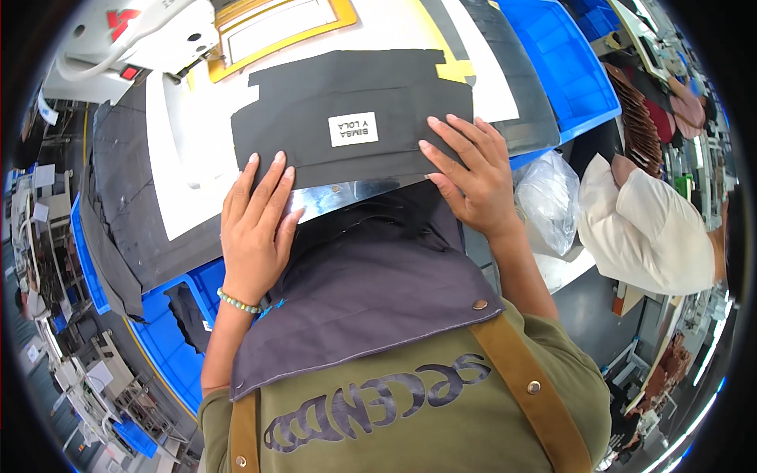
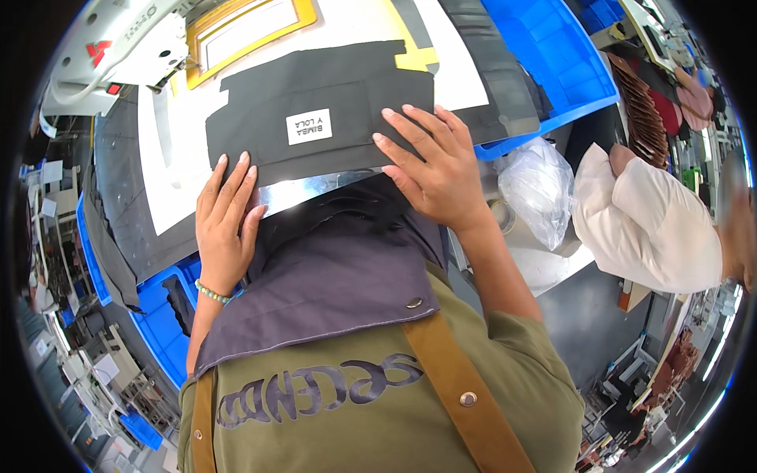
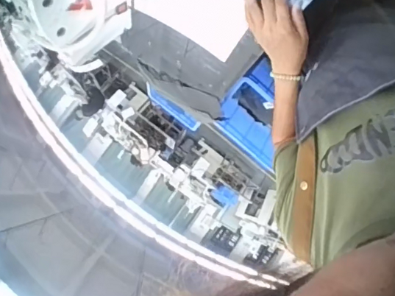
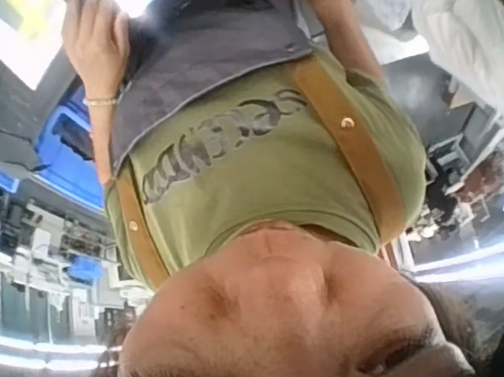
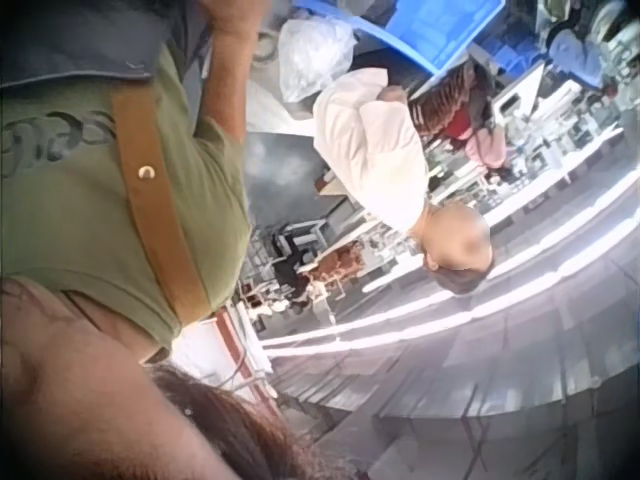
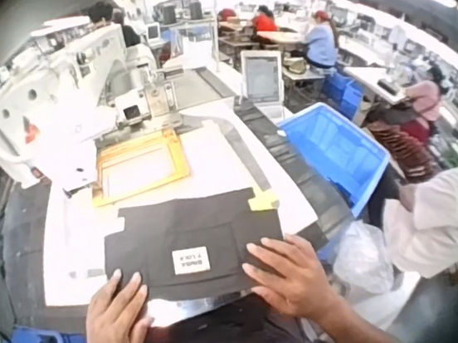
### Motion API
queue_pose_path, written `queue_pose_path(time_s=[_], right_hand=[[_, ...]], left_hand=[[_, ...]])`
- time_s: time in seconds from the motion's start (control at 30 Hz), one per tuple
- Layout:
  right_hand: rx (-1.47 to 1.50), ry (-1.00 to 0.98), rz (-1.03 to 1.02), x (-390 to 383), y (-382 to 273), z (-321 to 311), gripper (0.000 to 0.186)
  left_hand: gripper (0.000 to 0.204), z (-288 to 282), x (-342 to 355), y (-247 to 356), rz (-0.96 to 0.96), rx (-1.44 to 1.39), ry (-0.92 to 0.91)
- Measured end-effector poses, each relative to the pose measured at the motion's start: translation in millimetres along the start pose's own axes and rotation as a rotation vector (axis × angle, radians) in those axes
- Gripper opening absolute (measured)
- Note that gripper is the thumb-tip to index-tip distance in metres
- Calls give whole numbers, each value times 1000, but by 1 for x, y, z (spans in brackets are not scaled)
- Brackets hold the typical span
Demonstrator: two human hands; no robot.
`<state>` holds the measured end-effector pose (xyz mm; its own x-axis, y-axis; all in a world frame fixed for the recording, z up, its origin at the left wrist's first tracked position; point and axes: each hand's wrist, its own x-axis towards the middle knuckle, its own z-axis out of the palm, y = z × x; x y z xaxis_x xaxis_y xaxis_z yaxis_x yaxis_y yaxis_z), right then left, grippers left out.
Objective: The person uses an industrial sewing machine to attach white rectangular labels to dark fabric pieces. They repeatedly pick up a fabric piece from a blue bin, align it with a yellow guide frame on the machine, sew the label, and then place the finished piece back into the bin.
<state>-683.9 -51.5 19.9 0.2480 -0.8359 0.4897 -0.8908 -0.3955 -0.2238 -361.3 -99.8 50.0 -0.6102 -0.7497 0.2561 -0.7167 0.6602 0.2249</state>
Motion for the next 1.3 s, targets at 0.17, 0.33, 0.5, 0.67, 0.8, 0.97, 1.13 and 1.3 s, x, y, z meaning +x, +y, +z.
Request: queue_pose_path(time_s=[0.17,0.33,0.5,0.67,0.8,0.97,1.13,1.3], right_hand=[[-24,23,-11,1,-2,0,30],[-46,67,-28,-5,2,11,32],[-43,66,-38,-4,2,10,32],[-9,105,-14,-3,1,0,35],[17,105,-75,12,-7,-22,36],[42,-27,-177,15,-9,-14,30],[198,-27,-251,21,-7,-17,19],[85,132,-388,28,-38,-35,10]], left_hand=[[45,3,-3,-2,15,-47,67],[38,7,-9,-6,-28,-54,143],[36,10,-12,-5,-39,-47,176],[26,2,-18,-3,-78,-208,314],[16,-6,-33,1,-156,-800,243],[26,-1,-33,4,-206,-1542,-365],[49,15,-22,24,-253,-1755,-533],[58,4,21,47,-482,-2066,-406]])
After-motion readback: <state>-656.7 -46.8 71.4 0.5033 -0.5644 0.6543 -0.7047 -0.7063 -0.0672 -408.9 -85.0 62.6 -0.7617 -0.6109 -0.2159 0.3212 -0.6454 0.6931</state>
